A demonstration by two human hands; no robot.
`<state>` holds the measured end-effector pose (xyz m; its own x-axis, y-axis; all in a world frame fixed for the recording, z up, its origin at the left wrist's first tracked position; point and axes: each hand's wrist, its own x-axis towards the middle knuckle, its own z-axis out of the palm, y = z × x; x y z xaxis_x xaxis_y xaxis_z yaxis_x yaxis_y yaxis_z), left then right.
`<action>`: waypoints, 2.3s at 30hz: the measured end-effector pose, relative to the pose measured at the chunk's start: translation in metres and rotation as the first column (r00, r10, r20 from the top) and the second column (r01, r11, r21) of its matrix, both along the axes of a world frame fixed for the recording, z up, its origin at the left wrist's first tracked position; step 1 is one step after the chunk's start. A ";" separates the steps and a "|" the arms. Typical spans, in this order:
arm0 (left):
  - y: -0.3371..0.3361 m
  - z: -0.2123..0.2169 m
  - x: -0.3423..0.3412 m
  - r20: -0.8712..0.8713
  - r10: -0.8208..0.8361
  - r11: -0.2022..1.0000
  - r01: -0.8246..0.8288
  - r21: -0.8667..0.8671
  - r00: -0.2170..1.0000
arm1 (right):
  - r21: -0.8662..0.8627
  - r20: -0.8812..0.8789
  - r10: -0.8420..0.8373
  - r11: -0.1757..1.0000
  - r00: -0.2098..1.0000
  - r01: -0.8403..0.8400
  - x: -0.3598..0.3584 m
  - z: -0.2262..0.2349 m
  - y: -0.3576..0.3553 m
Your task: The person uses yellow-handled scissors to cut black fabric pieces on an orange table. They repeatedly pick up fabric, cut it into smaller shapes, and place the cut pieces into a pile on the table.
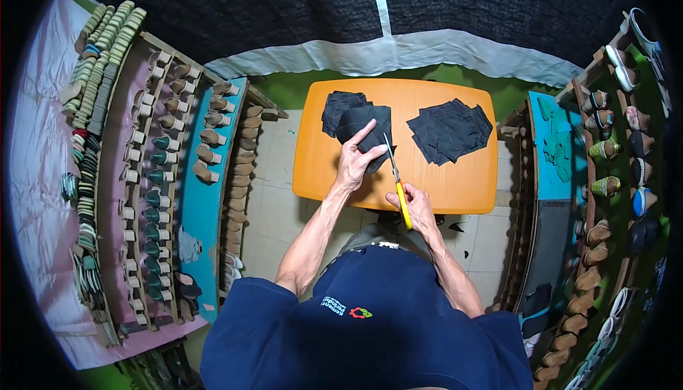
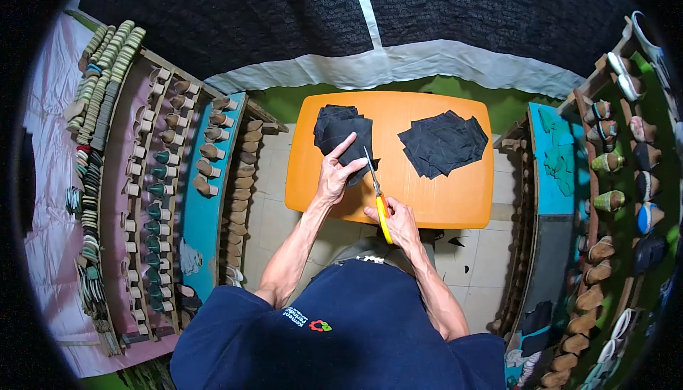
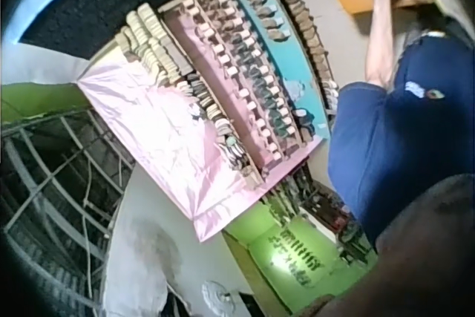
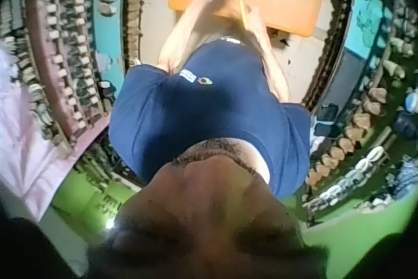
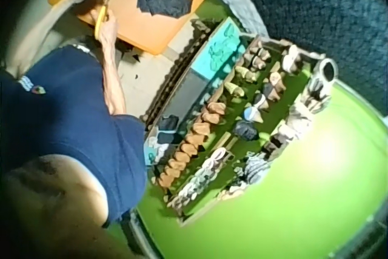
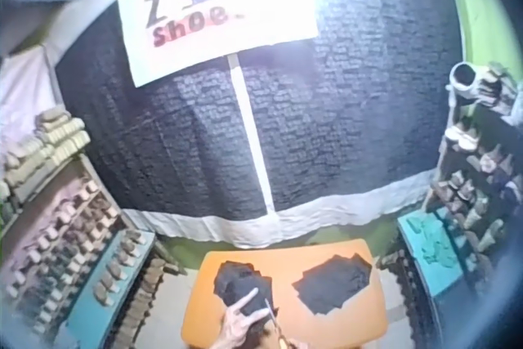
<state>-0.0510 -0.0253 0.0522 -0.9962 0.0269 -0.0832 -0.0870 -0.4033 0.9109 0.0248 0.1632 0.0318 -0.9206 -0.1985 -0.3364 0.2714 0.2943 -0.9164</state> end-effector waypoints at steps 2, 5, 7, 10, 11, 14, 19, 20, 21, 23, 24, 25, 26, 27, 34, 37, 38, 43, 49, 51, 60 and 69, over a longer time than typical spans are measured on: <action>0.001 -0.002 0.002 -0.025 -0.022 1.000 0.022 -0.016 0.999 | 0.008 -0.027 -0.007 1.000 1.000 0.007 -0.003 -0.001 -0.002; 0.001 -0.005 0.003 -0.009 -0.032 0.999 0.033 0.019 0.999 | 0.007 -0.043 -0.015 1.000 0.999 0.015 -0.006 -0.001 -0.005; 0.001 -0.005 0.002 -0.036 -0.026 1.000 0.026 0.004 0.999 | -0.001 -0.002 -0.005 1.000 1.000 0.005 -0.007 0.002 -0.003; 0.000 0.000 0.003 -0.002 -0.008 0.999 0.008 0.035 1.000 | -0.032 0.032 -0.020 0.999 0.999 0.021 -0.004 -0.003 -0.002; 0.000 0.002 0.003 0.022 -0.002 0.998 0.001 0.055 1.000 | -0.029 0.020 -0.019 0.999 1.000 0.020 -0.003 -0.006 -0.002; -0.002 -0.002 0.003 0.004 0.030 0.999 -0.030 0.024 1.000 | -0.025 -0.013 -0.012 1.000 1.000 0.012 -0.002 -0.008 -0.004; 0.004 -0.007 0.010 0.012 0.001 1.000 -0.002 0.019 1.000 | -0.032 0.038 -0.038 0.999 0.999 0.039 -0.008 -0.008 -0.010; 0.006 -0.007 0.011 0.028 -0.009 0.999 0.008 0.037 1.000 | -0.035 0.033 -0.040 0.999 0.999 0.041 -0.010 -0.007 -0.011; 0.007 -0.008 0.013 0.044 -0.019 0.998 0.017 0.054 0.999 | -0.038 0.027 -0.043 0.998 0.999 0.044 -0.012 -0.005 -0.012; 0.007 -0.013 0.014 0.051 -0.015 0.998 0.012 0.058 0.999 | -0.044 0.006 -0.039 0.998 0.999 0.040 -0.012 -0.005 -0.013; 0.008 -0.015 0.014 0.040 -0.003 0.999 0.001 0.053 0.999 | -0.047 -0.009 -0.035 0.998 0.999 0.035 -0.012 -0.010 -0.014; 0.009 -0.015 0.013 0.031 0.007 0.999 -0.009 0.049 1.000 | -0.049 -0.023 -0.032 0.998 0.999 0.031 -0.012 -0.014 -0.014; 0.009 -0.015 0.013 0.029 0.004 0.999 -0.005 0.051 1.000 | -0.063 -0.007 -0.040 0.997 0.999 0.039 -0.012 -0.017 -0.014; 0.008 -0.015 0.012 0.027 0.000 0.999 -0.002 0.053 1.000 | -0.077 0.009 -0.047 0.996 0.999 0.048 -0.010 -0.020 -0.014; -0.013 -0.017 -0.005 0.205 0.117 0.979 -0.148 0.141 0.972 | -0.125 0.073 -0.009 0.992 0.997 0.018 0.000 -0.029 -0.008; -0.024 -0.015 -0.012 0.187 0.072 0.996 -0.081 0.043 0.980 | -0.200 0.199 0.015 0.979 0.980 0.026 0.006 -0.016 -0.004; -0.026 -0.013 -0.015 0.170 0.051 0.999 -0.053 0.011 0.984 | -0.211 0.180 0.053 0.977 0.982 -0.014 0.007 -0.012 -0.001; -0.040 0.005 -0.026 0.229 -0.228 0.965 0.251 -0.078 0.946 | -0.138 0.095 0.191 0.974 0.977 -0.177 0.006 -0.014 0.008; -0.041 0.011 -0.026 0.213 -0.289 0.920 0.332 -0.209 0.933 | -0.141 0.156 0.181 0.977 0.971 -0.159 0.005 -0.013 0.009; -0.039 0.010 -0.025 0.205 -0.289 0.916 0.333 -0.225 0.935 | -0.111 0.131 0.170 0.981 0.977 -0.156 0.004 -0.021 0.008; -0.035 0.005 -0.023 0.201 -0.286 0.916 0.329 -0.231 0.937 | -0.020 0.108 0.106 0.994 0.988 -0.105 0.006 -0.028 0.010; -0.036 0.000 -0.020 0.229 -0.242 0.966 0.257 -0.035 0.943 | -0.092 0.163 0.035 0.996 0.986 -0.020 0.010 -0.008 0.014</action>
<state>-0.0710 -0.0609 0.0526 -0.9145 0.2598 -0.3102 -0.3796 -0.2851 0.8801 0.0352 0.1768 0.0238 -0.8478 -0.2596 -0.4625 0.4136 0.2221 -0.8829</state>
